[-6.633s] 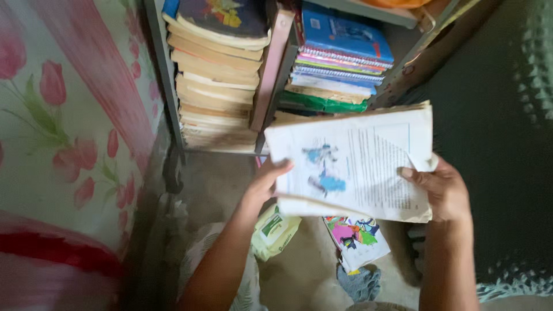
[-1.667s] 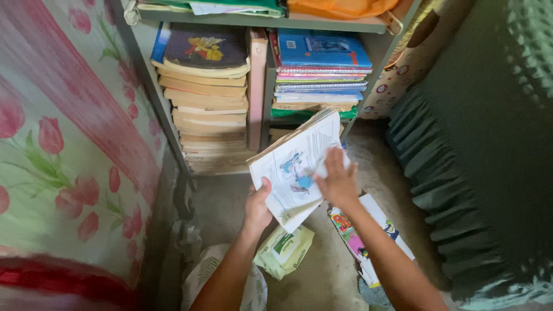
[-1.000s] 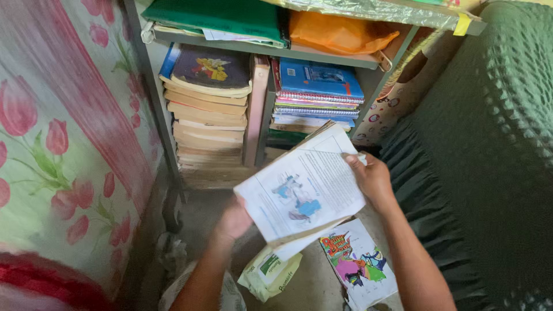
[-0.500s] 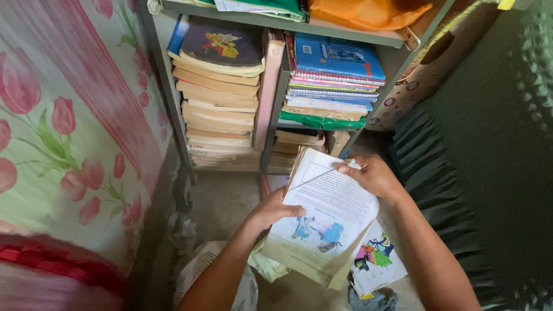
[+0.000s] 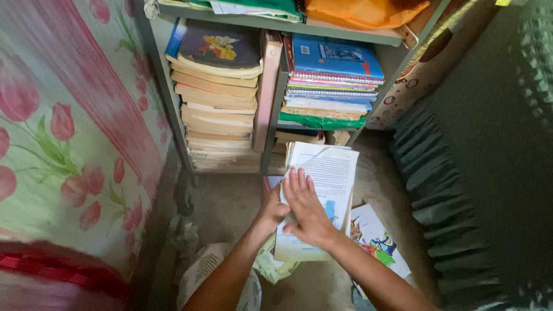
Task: The person sits on the floor and wipes several books and a blue bag with a white wipe. They open and close the books, wipe the covers and pages, then wipe the bag and place it on a shelf.
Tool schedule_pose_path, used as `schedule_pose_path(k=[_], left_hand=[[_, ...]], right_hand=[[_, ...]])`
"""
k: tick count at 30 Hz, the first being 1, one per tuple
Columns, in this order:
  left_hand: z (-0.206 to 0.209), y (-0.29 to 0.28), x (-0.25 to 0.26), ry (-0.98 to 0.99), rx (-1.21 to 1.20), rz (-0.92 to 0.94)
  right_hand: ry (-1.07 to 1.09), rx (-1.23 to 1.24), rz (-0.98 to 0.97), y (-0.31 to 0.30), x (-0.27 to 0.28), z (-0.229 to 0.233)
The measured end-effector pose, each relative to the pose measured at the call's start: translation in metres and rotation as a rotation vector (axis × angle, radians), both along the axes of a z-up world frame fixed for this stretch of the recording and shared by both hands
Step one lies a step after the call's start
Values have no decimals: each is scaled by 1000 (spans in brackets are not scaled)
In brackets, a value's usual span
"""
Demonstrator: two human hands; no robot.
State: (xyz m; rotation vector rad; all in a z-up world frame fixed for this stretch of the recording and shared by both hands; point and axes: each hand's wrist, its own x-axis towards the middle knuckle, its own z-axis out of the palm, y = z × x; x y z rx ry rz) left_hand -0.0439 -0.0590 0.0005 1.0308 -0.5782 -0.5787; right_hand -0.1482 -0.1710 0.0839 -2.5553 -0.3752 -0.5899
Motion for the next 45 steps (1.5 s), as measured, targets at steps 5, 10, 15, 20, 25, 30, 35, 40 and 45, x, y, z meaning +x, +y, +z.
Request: schedule_pose_path(k=[5,10,15,20,25,30,35,40,45], left_hand=[[-11,-3,-11,-20,80,8],[-3,4,-6,94,-6,41],[18,29,13,199,-127,110],[27,30,2,147,-135,36],[31,22,-5,118,-141,-23],[31,21,2,85,-73,86],[31,23,5,-10,-11,79],[35,22,1,-31,97,73],[42,22,0,-145,170,151]], right_hand=[[-129,-10,-286,-34,27,1],[-212,10,-348,-16,31,2],[-98,-93,-67,24,-32,-27],[-196,-29,-393,-25,-11,-21],[-215,631,-510,-71,31,-36],[-358,1187,-647,-104,41,-34],[-524,361,-491,-75,23,23],[-270,-298,-49,-34,19,94],[-112,-463,45,-30,28,138]])
